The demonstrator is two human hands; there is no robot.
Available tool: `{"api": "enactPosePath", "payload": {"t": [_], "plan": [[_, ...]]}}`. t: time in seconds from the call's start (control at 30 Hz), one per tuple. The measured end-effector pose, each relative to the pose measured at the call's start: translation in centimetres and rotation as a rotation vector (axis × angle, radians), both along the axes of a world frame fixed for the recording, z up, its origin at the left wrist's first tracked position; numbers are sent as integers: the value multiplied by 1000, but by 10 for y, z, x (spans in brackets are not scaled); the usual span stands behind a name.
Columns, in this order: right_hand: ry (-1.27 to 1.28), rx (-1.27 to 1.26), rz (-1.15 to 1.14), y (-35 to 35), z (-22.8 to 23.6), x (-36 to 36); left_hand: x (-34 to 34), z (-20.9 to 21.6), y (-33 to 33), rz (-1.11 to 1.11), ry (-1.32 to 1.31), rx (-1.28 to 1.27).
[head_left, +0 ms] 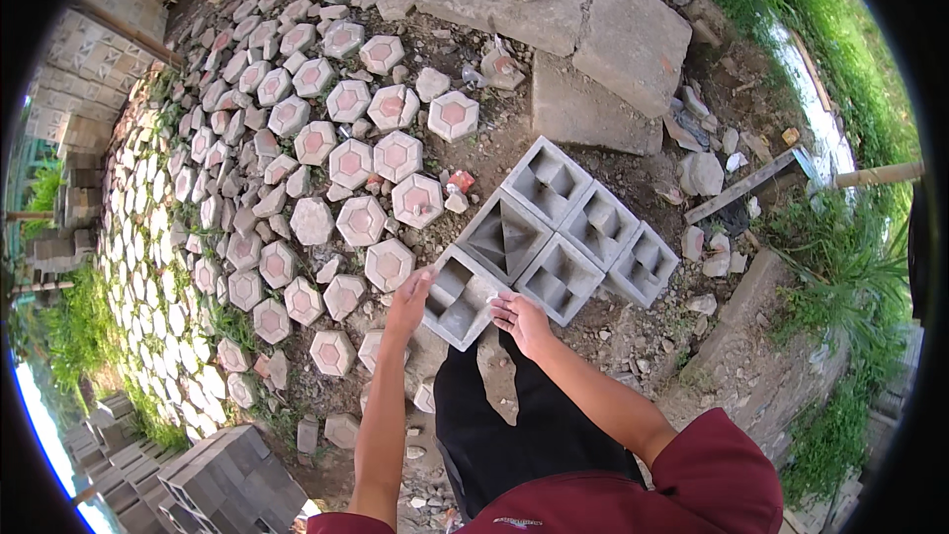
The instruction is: The person stacks grey decorative concrete bricks one by one on top of an existing pile in an outdoor workspace.
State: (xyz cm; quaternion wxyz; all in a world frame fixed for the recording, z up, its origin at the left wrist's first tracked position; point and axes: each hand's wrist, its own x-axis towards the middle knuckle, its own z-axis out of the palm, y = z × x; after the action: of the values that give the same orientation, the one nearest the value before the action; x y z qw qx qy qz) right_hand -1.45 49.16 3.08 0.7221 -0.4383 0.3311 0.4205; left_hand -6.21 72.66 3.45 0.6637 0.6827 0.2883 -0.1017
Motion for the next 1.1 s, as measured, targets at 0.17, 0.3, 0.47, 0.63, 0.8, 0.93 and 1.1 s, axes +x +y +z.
{"api": "enactPosePath", "payload": {"t": [0.17, 0.3, 0.47, 0.63, 0.8, 0.93, 1.1], "plan": [[-44, 148, 216, 19, 102, 2, -83, 105, -30, 252, -182, 122], [-11, 175, 447, 50, 122, -28, -208, 121, -33, 527, 3, 380], [-35, 135, 639, 82, 153, -51, -312, 155, -64, 947, -80, 319], [-132, 276, 851, 118, 179, -133, -420, 194, -129, 988, 45, 621], [-157, 239, 978, 131, 174, -253, -522, 191, -222, 1329, -170, 574], [-114, 402, 1259, 106, 177, -394, -612, 172, -306, 1680, -185, 325], [-19, 359, 1626, 58, 187, -532, -679, 185, -369, 1973, -87, 253]]}}
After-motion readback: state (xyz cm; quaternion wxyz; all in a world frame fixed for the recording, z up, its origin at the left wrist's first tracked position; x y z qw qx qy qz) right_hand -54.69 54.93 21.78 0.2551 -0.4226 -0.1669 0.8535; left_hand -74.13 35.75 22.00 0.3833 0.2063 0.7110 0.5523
